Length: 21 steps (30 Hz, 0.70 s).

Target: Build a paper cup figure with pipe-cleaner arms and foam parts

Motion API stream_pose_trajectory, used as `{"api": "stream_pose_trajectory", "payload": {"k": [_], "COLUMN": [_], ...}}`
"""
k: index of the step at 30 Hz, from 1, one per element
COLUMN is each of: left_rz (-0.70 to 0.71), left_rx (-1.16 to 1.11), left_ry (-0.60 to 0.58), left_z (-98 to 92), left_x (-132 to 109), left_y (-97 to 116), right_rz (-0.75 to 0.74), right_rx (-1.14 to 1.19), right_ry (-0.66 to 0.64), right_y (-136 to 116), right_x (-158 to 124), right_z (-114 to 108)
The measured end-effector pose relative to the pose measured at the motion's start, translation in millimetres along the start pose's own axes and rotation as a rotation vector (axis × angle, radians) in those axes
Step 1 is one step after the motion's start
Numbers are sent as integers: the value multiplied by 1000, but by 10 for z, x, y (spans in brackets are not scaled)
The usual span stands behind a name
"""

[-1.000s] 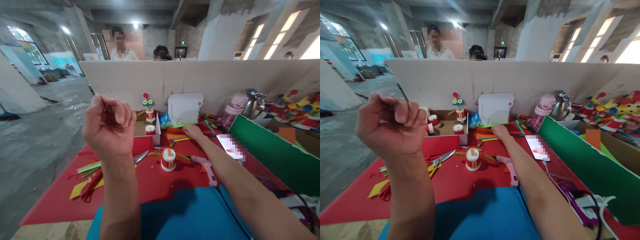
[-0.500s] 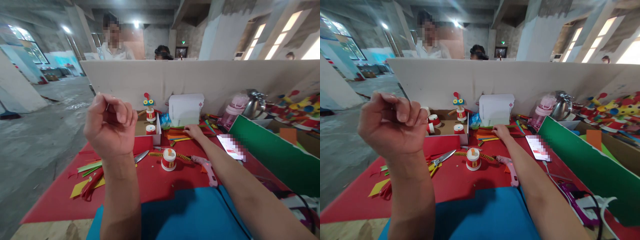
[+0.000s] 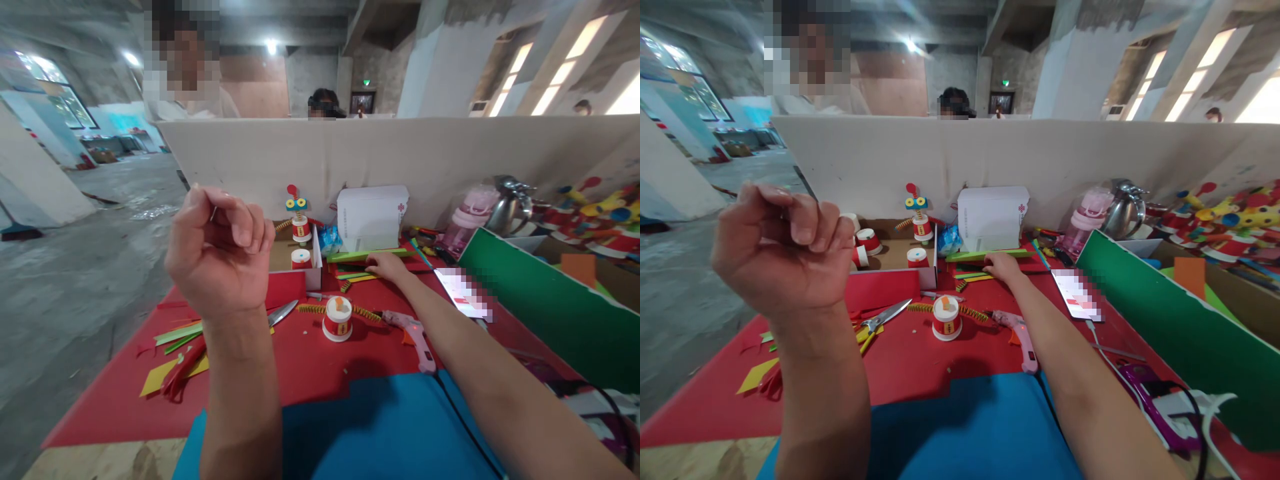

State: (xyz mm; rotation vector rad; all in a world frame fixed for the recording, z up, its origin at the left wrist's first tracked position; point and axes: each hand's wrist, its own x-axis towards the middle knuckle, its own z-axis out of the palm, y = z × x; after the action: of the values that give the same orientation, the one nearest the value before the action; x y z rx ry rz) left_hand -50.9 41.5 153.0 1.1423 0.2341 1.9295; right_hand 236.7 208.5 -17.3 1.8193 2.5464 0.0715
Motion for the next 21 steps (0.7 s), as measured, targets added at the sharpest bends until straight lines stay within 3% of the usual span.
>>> {"api": "stream_pose_trajectory", "payload": {"k": [6, 10, 15, 21], "left_rz": [16, 22, 13, 13], "left_rx": [30, 48, 57, 33], "left_ry": [5, -3, -7, 5], "left_z": [24, 2, -15, 16], "left_x": [-2, 6, 3, -6], "left_y": [-5, -11, 12, 11], "right_rz": [-57, 6, 115, 52], "right_rx": [-98, -115, -88, -8], "right_ry": [-15, 22, 81, 51], "right_y": [-150, -214, -146, -56], "right_x": [-27, 11, 111, 101], "right_z": [11, -35, -163, -199]}}
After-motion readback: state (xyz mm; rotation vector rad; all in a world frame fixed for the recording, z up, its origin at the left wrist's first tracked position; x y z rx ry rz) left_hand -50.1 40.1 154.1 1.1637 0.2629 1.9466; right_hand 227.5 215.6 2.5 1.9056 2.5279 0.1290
